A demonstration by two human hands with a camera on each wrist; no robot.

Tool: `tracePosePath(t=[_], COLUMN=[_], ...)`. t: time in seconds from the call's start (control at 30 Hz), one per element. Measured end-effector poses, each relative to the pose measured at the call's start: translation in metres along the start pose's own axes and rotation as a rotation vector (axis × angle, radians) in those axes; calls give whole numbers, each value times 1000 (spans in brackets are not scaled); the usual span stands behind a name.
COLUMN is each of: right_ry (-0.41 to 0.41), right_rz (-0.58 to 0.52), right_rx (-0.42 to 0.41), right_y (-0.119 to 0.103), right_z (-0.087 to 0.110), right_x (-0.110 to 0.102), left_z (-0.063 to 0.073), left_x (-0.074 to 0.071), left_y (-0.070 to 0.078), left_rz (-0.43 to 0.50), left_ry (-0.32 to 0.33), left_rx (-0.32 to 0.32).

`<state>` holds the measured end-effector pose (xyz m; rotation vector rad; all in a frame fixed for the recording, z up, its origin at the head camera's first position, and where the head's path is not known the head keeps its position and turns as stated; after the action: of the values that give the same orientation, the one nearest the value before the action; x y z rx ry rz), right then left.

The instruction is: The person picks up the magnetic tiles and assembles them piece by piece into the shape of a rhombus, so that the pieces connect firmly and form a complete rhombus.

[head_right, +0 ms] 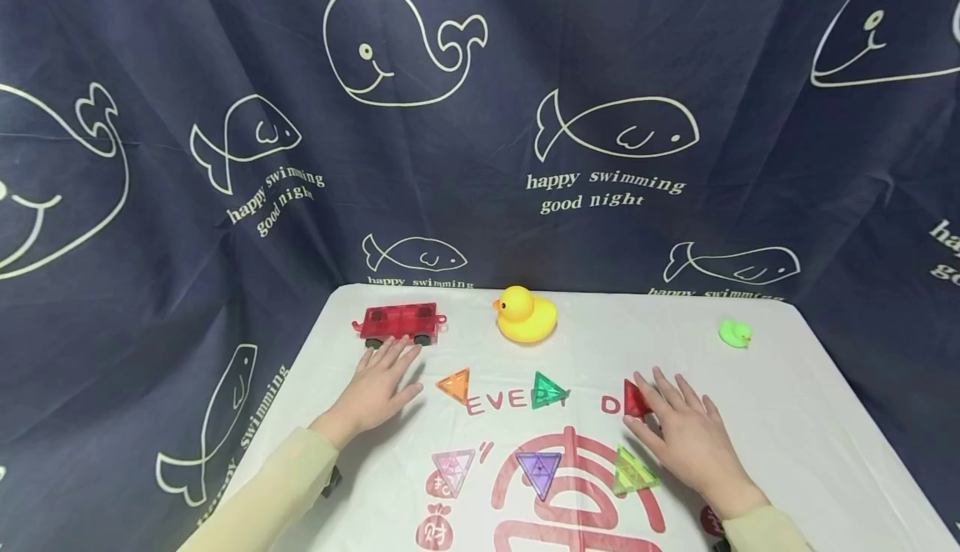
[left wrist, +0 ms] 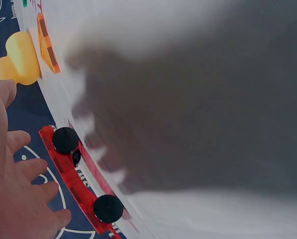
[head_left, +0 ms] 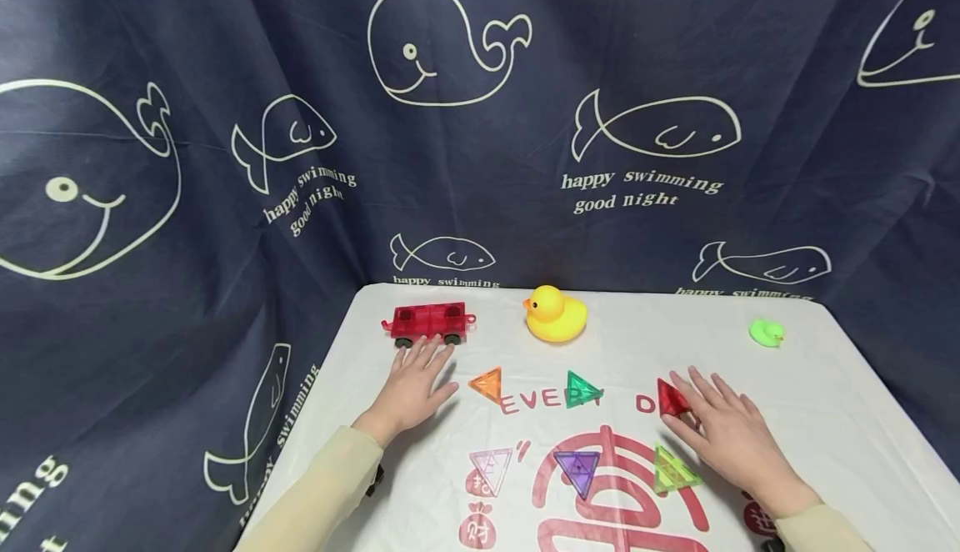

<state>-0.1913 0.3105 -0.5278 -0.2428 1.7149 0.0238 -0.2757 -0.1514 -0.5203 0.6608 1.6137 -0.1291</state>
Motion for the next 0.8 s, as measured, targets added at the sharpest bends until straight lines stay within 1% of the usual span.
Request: tracePosePath(t=[0.13,0.27,0.43,0.57,0.8], right_ry=[-10,0,28,41,17], right_rz=[-10,-22,-42,-47,-45], right_rx=[-17,-55,-95,-125,-164], right_y=[-13,-29,-49,-65,-95], right_z=[-4,-8,-14,-18,-26], right_x=[2,5,6,10,21], left_z=[-3,-6,-11,-14,-19], left_x=[1,6,10,13,19], left_y=[4,6,9,11,16], left_rz=[-8,-20,9,25,16], left_ry=[-13,-14,0,2,-1], left_rx=[15,27,54,54,42])
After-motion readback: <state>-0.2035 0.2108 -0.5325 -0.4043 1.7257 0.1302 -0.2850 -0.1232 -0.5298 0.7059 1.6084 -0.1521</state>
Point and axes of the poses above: each hand's wrist, its own z-axis away from the middle knuckle, its own x-axis out of the palm, y = z × x, the point moved 6 cm from there along -z, towards the middle knuckle, and after that the axes turned 7 degrees about z, right-handed, at the moved point
